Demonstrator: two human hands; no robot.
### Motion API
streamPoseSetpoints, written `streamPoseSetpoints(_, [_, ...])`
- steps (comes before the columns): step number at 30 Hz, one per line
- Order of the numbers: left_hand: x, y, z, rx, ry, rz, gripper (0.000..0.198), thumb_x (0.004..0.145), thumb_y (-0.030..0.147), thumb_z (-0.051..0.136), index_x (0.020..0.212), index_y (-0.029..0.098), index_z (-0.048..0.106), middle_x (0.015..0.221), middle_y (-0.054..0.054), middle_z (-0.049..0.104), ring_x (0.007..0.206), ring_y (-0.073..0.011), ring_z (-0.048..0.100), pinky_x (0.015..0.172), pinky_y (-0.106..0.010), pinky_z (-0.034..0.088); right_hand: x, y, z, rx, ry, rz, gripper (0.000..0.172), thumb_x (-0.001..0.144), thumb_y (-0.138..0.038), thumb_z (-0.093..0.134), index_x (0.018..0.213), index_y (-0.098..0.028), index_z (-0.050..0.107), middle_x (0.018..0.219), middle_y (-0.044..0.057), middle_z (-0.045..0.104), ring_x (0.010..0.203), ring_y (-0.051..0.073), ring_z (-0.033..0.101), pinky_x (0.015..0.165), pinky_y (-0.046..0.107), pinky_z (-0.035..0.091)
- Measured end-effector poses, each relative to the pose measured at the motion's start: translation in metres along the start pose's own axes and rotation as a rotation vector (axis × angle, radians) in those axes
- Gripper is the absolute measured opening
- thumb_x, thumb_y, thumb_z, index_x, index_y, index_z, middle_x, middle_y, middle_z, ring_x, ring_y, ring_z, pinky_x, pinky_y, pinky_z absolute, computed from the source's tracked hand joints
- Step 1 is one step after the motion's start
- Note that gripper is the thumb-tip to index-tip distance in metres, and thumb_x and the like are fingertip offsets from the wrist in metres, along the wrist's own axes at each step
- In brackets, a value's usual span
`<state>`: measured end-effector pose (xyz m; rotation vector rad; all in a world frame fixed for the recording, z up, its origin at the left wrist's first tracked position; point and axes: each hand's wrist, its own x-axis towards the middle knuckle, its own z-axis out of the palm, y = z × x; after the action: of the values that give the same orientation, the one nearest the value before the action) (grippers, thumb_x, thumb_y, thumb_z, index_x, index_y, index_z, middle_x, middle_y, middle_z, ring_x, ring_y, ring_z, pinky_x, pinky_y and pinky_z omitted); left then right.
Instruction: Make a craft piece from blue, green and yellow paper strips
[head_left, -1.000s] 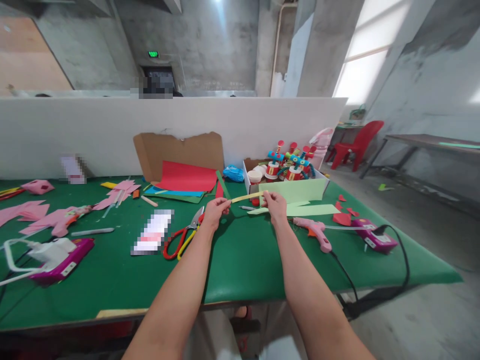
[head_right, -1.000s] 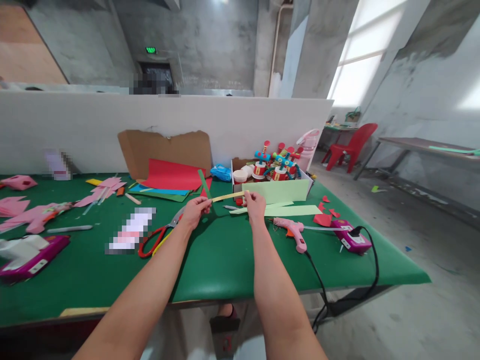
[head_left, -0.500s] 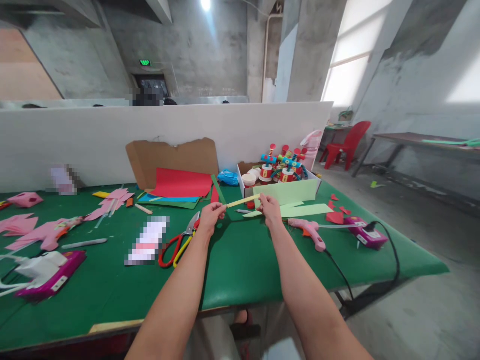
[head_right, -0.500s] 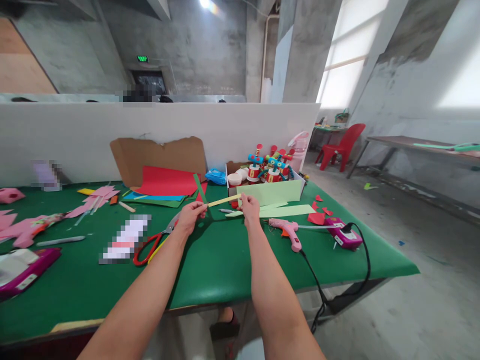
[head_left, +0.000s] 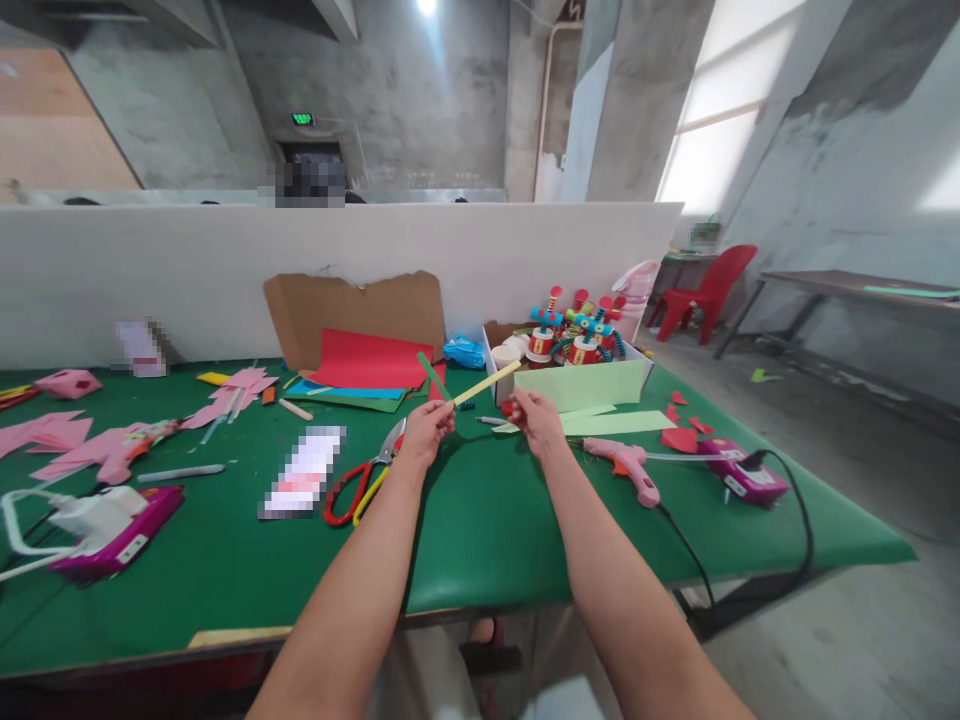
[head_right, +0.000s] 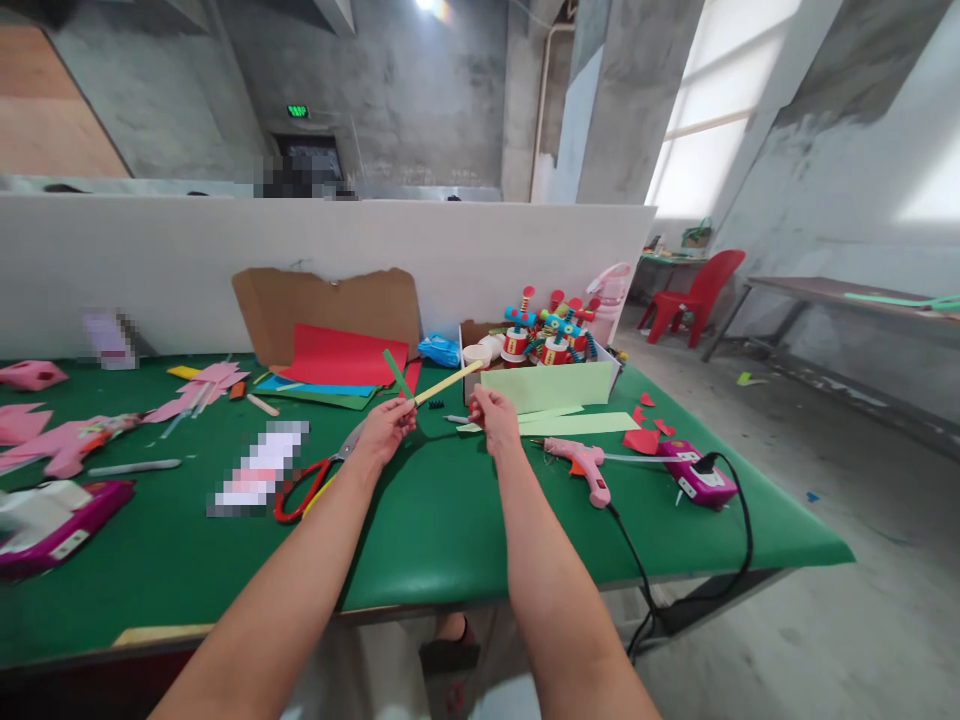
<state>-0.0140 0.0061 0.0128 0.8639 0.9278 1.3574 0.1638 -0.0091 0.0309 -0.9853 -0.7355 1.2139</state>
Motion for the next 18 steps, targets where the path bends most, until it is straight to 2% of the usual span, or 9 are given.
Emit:
streamPoseSetpoints(3, [-0.003, -0.001, 0.005, -0.007, -0.053, -0.029, 0.038, 0.045, 0.036, 0.082, 0.063, 0.015, 0.056, 0.054, 0.003, 0.054, 0.047, -0.0068, 0.048, 0.049, -0.021, 0.039, -0.008, 0.013, 0.014, -0.151, -0.160, 0.003, 0.030, 0.055, -0.037, 0.081, 0.066, -0.017, 0.061, 0.052, -0.006, 0.056, 0.043, 0.005, 0.049, 0.047, 0.019, 0.047])
streamPoseSetpoints(6, [-0.004, -0.004, 0.008, 0.062, -0.110, -0.029, 0.038, 0.045, 0.037, 0.082, 0.063, 0.014, 0.057, 0.052, 0.003, 0.052, 0.046, -0.0067, 0.046, 0.047, -0.021, 0.036, -0.012, 0.025, 0.024, -0.188, -0.210, 0.014, 0.031, 0.054, -0.035, 0.081, 0.072, -0.015, 0.065, 0.061, -0.002, 0.063, 0.048, 0.007, 0.053, 0.052, 0.021, 0.049])
streamPoseSetpoints(11, [-0.003, -0.006, 0.010, 0.156, -0.161, 0.016, 0.039, 0.045, 0.040, 0.082, 0.060, 0.014, 0.056, 0.050, 0.004, 0.051, 0.044, -0.0059, 0.043, 0.045, -0.020, 0.031, -0.013, 0.032, 0.027, -0.079, -0.202, 0.100, 0.023, 0.059, -0.033, 0.077, 0.066, -0.014, 0.065, 0.058, -0.001, 0.062, 0.049, 0.008, 0.053, 0.056, 0.023, 0.051])
streamPoseSetpoints(18, [-0.004, -0.007, 0.011, 0.141, -0.151, 0.009, 0.039, 0.045, 0.039, 0.083, 0.062, 0.014, 0.058, 0.051, 0.004, 0.054, 0.045, -0.0068, 0.046, 0.046, -0.021, 0.033, -0.013, 0.032, 0.026, -0.114, -0.145, 0.072, 0.018, 0.057, -0.024, 0.077, 0.066, -0.014, 0.066, 0.055, 0.000, 0.063, 0.051, 0.010, 0.057, 0.056, 0.023, 0.050])
